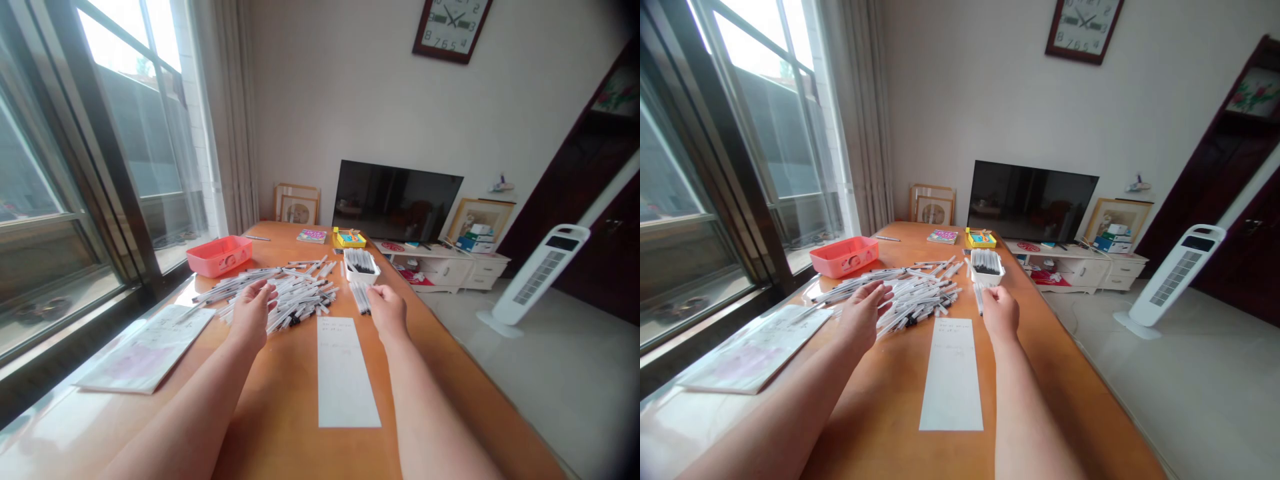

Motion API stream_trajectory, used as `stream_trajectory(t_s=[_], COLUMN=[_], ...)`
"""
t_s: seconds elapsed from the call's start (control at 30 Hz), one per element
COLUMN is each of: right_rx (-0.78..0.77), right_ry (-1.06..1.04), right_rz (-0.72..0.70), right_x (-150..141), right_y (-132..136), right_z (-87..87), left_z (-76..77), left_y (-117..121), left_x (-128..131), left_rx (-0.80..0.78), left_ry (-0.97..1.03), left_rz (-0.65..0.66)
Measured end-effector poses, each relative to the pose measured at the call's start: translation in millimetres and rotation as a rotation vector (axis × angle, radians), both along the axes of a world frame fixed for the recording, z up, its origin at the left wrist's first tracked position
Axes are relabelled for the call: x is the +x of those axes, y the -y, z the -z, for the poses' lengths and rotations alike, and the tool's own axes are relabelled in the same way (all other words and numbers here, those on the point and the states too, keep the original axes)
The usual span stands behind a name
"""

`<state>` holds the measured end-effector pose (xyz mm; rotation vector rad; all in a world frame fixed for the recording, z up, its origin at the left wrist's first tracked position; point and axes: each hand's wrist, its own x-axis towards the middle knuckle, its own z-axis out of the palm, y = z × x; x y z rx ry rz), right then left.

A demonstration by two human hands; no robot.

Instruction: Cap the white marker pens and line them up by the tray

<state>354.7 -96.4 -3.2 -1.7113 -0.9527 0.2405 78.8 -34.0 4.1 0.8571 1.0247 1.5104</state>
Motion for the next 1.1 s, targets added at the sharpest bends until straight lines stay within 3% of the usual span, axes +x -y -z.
stream_trajectory(t_s=[0.07,0.17,0.53,0.8,1.1], right_rx=[-0.082,-0.253,-0.521,-0.427,-0.349], right_ry=[0.049,0.088,0.125,0.136,0.178], right_rz=[0.171,0.28,0.274,0.23,0.176], right_x=[17,29,24,19,22], right_y=[1,4,4,6,7], right_z=[2.8,5.1,2.6,6.0,23.5], left_z=[-0.1,-0.5,-2.1,-0.6,-2.5], left_y=[0,0,-3,-5,-4], left_x=[-1,-2,-7,-9,-7], left_rx=[0.005,0.007,-0.024,-0.019,-0.041], left_ry=[-0.027,-0.052,-0.054,-0.069,-0.084], left_rz=[-0.013,-0.025,-0.033,-0.034,-0.039])
